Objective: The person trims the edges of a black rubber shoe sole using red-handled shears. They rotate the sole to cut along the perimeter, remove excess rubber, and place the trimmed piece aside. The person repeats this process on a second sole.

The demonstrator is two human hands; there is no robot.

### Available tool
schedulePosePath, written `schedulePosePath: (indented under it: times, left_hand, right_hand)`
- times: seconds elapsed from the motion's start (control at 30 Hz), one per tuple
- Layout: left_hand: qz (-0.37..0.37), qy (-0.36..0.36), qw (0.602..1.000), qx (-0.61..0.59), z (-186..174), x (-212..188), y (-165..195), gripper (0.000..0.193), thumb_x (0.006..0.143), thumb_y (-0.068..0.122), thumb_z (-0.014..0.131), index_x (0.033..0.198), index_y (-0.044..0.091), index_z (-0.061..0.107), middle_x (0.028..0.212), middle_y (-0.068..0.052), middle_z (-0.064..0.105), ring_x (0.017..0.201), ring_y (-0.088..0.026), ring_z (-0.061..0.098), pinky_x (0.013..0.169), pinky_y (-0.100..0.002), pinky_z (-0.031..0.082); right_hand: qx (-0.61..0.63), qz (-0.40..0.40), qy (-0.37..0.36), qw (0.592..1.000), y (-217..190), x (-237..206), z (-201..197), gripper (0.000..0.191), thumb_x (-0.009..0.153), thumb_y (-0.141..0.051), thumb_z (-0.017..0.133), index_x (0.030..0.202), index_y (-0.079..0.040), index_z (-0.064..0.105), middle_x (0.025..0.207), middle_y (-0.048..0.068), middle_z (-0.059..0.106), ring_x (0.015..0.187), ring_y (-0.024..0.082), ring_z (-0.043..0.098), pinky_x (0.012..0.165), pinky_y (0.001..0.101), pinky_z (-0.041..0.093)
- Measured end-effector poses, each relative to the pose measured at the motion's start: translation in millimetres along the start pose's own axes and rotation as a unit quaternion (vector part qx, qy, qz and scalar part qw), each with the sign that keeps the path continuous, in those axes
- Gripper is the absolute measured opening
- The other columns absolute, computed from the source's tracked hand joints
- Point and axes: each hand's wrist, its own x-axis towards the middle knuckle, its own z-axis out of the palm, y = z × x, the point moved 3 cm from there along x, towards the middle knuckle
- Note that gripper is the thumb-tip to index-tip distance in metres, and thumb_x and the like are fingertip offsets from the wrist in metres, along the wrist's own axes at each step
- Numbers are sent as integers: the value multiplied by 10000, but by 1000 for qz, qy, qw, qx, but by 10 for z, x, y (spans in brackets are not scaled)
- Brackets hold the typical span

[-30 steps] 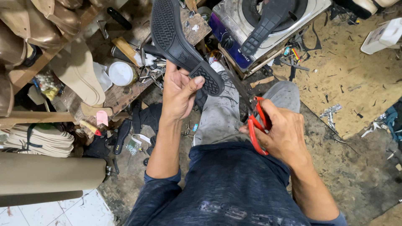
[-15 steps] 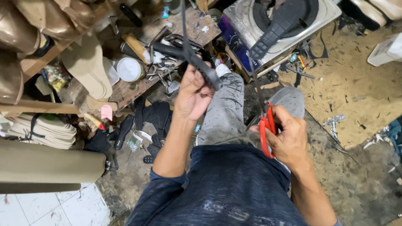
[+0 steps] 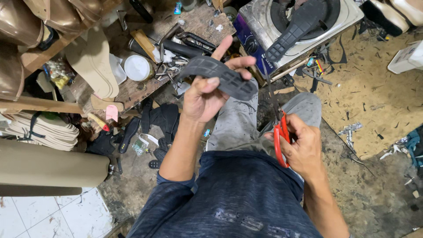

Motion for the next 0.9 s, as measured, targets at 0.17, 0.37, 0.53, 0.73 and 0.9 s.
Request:
schedulePosePath:
  times: [0.17,0.37,0.53,0.73,0.9]
  left_hand:
    - [-14,-65,997,33,142,9,47,1091,854,234,769,1722,113,120,1495,-375,477,1167,-324,670,1154,-527,480]
    - [-22,-82,996,27,170,30,67,1152,835,221,784,1725,122,59,1485,-378,476,1166,-326,672,1202,-579,448]
    - [-12,-59,998,36,134,16,57,1112,888,233,788,1722,128,60,1487,-334,489,1173,-298,663,1134,-560,502]
    - [18,22,999,18,-12,28,-97,1001,998,347,755,1714,55,119,1457,-324,494,1211,-308,632,1125,-530,506]
    - [10,63,994,-94,-115,-8,-161,860,1068,424,631,1657,-39,208,1532,-288,489,1283,-316,616,1143,-490,501]
  right_hand:
    - [15,7,-14,1000,20,-5,34,219,807,-128,810,865,-30,622,638,41,711,515,55,610,464,246,426]
    - [7,-2,1,1000,23,-13,14,248,804,-150,836,872,-26,633,627,53,694,511,71,586,481,251,429]
    - [-1,10,9,1000,64,-8,15,251,806,-152,832,890,-17,638,647,60,703,540,89,613,503,257,449]
    - [47,-35,31,998,85,-52,-5,269,857,-171,799,998,-8,639,743,49,719,686,76,696,619,242,526]
    - [-79,-104,64,989,37,-40,-59,496,750,-328,875,1008,19,632,648,88,553,541,219,547,552,346,437]
